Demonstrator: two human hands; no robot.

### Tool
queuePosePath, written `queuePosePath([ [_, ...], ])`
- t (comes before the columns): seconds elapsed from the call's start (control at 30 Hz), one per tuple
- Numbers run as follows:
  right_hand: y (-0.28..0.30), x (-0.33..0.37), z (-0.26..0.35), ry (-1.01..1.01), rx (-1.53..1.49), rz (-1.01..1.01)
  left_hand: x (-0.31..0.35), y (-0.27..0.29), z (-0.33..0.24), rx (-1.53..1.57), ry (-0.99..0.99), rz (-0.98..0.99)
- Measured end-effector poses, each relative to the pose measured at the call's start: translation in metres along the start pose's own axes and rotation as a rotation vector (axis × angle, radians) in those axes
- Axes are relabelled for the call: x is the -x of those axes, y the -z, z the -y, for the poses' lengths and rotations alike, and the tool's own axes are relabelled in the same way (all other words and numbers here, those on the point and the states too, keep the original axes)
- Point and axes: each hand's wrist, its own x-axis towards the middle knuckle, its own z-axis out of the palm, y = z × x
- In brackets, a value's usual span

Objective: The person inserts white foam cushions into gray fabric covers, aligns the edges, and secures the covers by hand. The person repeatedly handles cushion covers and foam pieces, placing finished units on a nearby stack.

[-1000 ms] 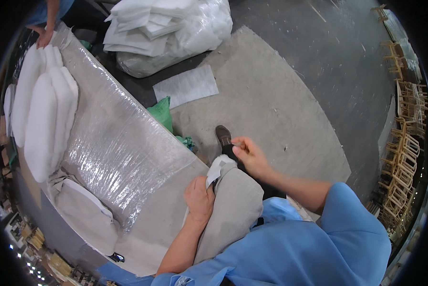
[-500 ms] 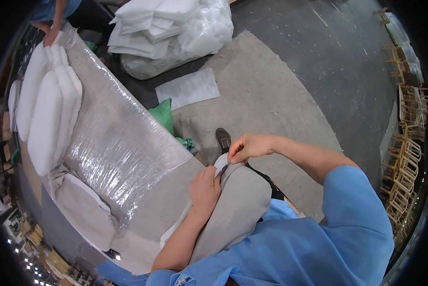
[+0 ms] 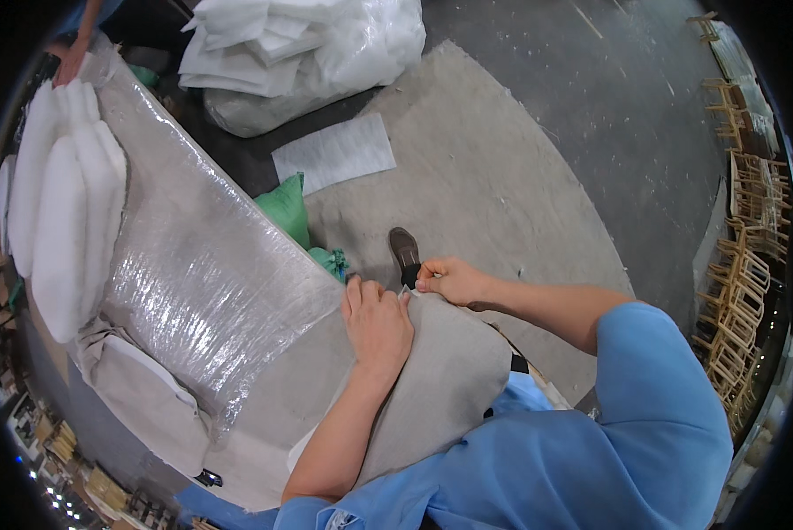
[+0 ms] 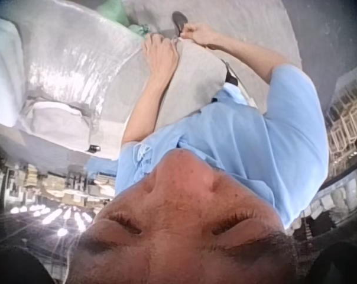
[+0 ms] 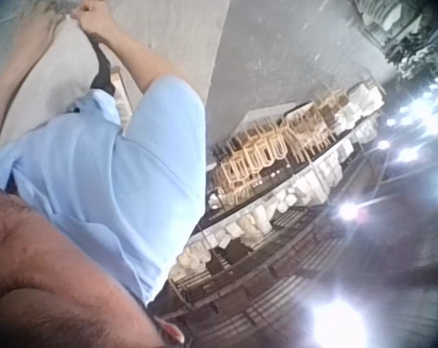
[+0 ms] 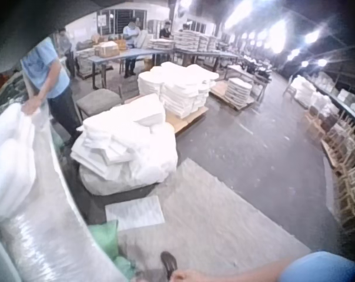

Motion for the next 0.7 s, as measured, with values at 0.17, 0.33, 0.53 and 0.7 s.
queuePosePath([
  [0.17,-0.005,-0.024,-0.01,-0.195,-0.23,0.073,-0.008,-0.009,0.013,-0.042,0.027,0.058],
  [0.33,-0.019,-0.038,-0.03,-0.431,-0.439,0.318,-0.013,-0.017,0.022,-0.087,0.021,0.159],
  [0.53,-0.034,-0.036,-0.042,-0.494,-0.737,0.492,-0.012,0.001,0.026,0.072,-0.027,0.224],
  [0.7,-0.04,-0.027,-0.038,-0.409,-0.809,0.424,-0.004,0.058,-0.02,0.843,0.177,0.418],
])
